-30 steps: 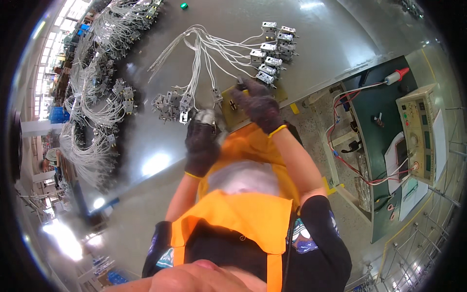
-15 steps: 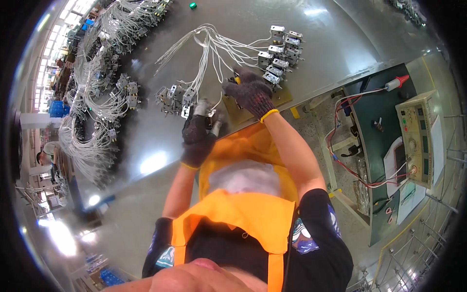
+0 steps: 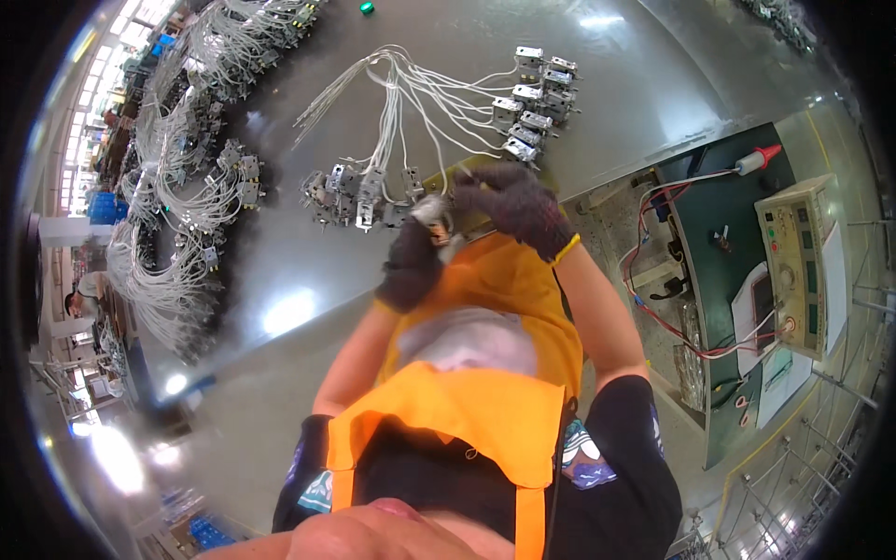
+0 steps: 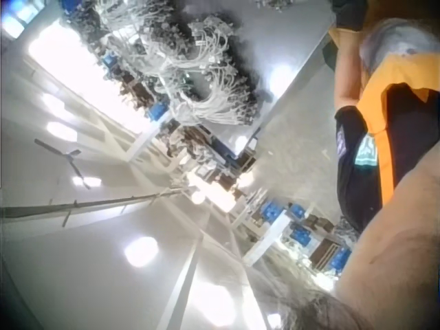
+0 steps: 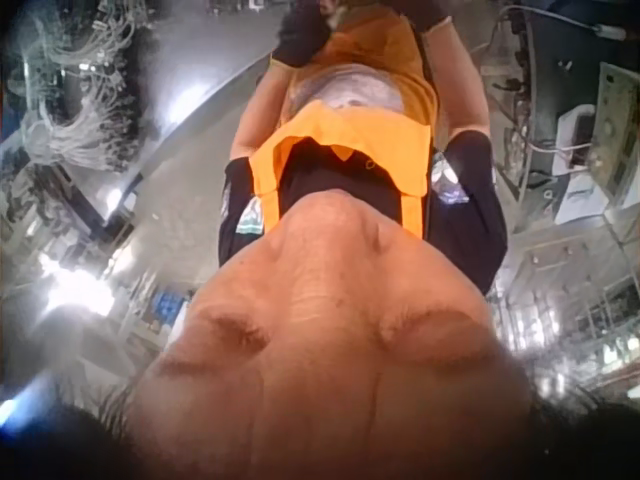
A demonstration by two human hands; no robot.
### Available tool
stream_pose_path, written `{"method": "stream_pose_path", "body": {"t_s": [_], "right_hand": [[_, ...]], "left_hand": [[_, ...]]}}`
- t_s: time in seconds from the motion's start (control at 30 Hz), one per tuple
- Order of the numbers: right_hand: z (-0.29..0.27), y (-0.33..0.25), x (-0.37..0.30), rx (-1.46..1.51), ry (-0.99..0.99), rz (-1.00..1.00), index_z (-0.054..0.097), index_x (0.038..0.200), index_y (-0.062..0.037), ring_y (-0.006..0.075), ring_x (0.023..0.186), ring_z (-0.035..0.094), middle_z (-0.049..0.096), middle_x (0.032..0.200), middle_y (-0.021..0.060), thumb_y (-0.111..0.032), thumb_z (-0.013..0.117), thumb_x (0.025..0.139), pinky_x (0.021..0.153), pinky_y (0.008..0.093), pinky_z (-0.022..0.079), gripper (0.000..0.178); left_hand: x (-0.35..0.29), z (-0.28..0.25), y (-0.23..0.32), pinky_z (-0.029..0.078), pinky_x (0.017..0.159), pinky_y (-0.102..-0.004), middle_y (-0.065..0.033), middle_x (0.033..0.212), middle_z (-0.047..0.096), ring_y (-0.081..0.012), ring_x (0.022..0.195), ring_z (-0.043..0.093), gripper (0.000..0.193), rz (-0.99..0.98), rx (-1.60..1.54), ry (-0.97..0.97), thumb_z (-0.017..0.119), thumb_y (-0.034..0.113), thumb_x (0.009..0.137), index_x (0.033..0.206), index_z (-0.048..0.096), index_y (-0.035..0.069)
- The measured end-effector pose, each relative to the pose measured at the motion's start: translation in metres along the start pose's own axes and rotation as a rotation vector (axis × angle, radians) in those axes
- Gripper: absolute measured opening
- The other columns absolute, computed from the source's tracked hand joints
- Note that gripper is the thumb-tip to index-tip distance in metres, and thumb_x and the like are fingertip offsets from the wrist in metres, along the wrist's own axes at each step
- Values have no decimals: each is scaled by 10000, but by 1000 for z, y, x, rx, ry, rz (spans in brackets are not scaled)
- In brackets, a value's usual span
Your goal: Plugging individual connectors from a wire harness into a component board at an assembly station.
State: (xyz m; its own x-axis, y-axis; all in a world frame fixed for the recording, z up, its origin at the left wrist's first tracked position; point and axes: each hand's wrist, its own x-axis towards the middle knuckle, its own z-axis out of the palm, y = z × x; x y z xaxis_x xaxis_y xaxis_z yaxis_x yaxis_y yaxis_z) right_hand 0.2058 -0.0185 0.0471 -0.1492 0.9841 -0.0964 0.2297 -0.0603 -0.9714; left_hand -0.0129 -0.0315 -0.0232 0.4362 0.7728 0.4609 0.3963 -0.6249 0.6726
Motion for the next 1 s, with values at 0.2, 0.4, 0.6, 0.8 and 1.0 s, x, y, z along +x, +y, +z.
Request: {"method": "stream_pose_path", "body": {"t_s": [0.2, 0.4, 0.6, 0.8, 1.0], "right_hand": [[-21, 17, 11, 53, 206, 67, 692, 1177, -34, 111, 845, 629, 712, 970, 61, -267, 716, 867, 757, 281, 514, 389], [-24, 12, 4, 100, 120, 110, 673, 1217, -49, 111, 835, 630, 707, 988, 57, -288, 681, 902, 817, 279, 520, 395], [-12, -15, -34, -401, 56, -34, 612, 1295, -67, 237, 999, 687, 704, 1099, 149, -228, 611, 949, 872, 335, 525, 381], [-12, -32, -40, -586, 54, -126, 654, 1194, -40, 351, 1020, 650, 678, 1109, 199, -235, 588, 951, 878, 402, 520, 318], [2, -22, -29, -722, 106, -327, 648, 1140, -106, 370, 811, 647, 665, 856, 184, -297, 547, 941, 731, 481, 508, 294]], "left_hand": [[22, -28, -11, 484, 930, -307, -70, 1182, 592, -154, 1077, 583, 523, -618, -870, -35, 743, 74, 845, 1316, 519, 29], [39, -5, -5, 451, 940, -313, -82, 1258, 545, -170, 1109, 540, 560, -510, -807, 74, 644, 96, 917, 1422, 412, 27], [44, 20, 6, 428, 1003, -354, -189, 1333, 518, -238, 1185, 531, 574, -266, -272, 46, 651, 109, 899, 1399, 406, -32], [50, 12, 12, 443, 1006, -433, -261, 1258, 530, -380, 1185, 544, 626, -332, -293, 39, 722, 125, 839, 1350, 411, -61], [54, 28, 5, 502, 748, -455, -203, 933, 616, -401, 850, 625, 519, -56, -39, 69, 758, 173, 761, 1200, 547, -4]]}}
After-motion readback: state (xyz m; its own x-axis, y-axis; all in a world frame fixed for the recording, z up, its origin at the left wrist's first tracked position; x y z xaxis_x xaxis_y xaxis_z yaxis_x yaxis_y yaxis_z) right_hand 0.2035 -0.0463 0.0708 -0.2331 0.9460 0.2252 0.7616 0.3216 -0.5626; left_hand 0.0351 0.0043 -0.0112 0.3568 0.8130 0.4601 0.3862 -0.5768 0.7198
